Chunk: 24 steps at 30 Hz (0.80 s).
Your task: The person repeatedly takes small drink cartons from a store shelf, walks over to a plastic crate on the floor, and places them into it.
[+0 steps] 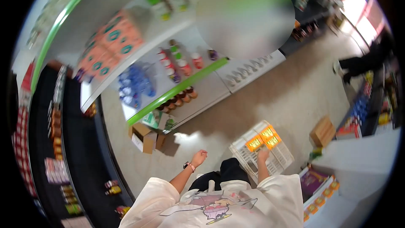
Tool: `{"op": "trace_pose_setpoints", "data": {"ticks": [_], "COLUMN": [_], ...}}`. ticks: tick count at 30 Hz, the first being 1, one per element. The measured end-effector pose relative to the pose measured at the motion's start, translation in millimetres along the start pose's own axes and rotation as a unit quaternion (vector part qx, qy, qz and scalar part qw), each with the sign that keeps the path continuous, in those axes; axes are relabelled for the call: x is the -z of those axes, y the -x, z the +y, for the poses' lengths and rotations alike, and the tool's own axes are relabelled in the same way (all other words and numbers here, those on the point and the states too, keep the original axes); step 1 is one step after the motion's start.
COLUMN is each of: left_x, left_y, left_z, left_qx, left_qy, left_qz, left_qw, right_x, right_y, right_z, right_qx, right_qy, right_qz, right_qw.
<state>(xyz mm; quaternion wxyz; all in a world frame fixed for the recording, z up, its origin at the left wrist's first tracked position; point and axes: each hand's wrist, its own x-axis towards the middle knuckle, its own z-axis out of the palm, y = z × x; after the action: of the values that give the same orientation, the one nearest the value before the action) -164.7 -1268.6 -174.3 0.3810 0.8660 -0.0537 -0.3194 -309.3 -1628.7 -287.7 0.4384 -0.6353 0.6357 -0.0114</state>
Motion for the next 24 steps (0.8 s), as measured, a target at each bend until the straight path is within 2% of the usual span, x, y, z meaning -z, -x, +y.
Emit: {"op": "trace_pose_setpoints", "data": {"ticks": [1, 3, 5, 7, 8, 9, 11, 12, 14, 17, 20, 23, 24], "left_x": [13, 39, 46, 51, 52, 51, 30, 23, 26, 16, 17, 25, 28], "left_y": [17, 54, 86, 131, 158, 185, 240, 266, 332, 403, 453, 478, 481], "left_z": [-14, -41, -97, -149, -177, -214, -287, -315, -346, -403, -426, -442, -443], "left_qx": [0.012, 0.029, 0.072, 0.121, 0.150, 0.130, 0.220, 0.318, 0.363, 0.402, 0.459, 0.457, 0.459], "left_qy": [0.048, 0.146, 0.203, 0.249, 0.269, 0.162, 0.157, 0.259, 0.192, 0.276, 0.248, 0.168, 0.144], "left_qz": [0.019, 0.058, 0.109, 0.153, 0.173, 0.176, 0.215, 0.245, 0.246, 0.275, 0.297, 0.290, 0.283], "left_qw": [0.999, 0.987, 0.971, 0.948, 0.936, 0.962, 0.939, 0.878, 0.878, 0.828, 0.800, 0.824, 0.829], "right_x": [-1, -35, -56, -113, -112, -113, -147, -177, -223, -255, -291, -317, -319], "right_y": [37, 61, 124, 127, 168, 212, 258, 264, 282, 343, 383, 411, 426], "right_z": [-22, -5, -20, 11, -14, -33, -38, -22, 3, 6, 17, 17, 12], "right_qx": [0.027, 0.113, 0.192, 0.323, 0.255, 0.173, 0.222, 0.352, 0.461, 0.409, 0.425, 0.507, 0.506], "right_qy": [0.074, 0.093, 0.108, 0.282, 0.229, 0.177, 0.315, 0.369, 0.388, 0.397, 0.443, 0.472, 0.475], "right_qz": [0.034, 0.033, 0.062, 0.021, -0.163, -0.342, -0.476, -0.471, -0.466, -0.507, -0.528, -0.526, -0.520], "right_qw": [0.996, 0.989, 0.973, 0.903, 0.925, 0.907, 0.790, 0.719, 0.648, 0.647, 0.587, 0.494, 0.498]}}
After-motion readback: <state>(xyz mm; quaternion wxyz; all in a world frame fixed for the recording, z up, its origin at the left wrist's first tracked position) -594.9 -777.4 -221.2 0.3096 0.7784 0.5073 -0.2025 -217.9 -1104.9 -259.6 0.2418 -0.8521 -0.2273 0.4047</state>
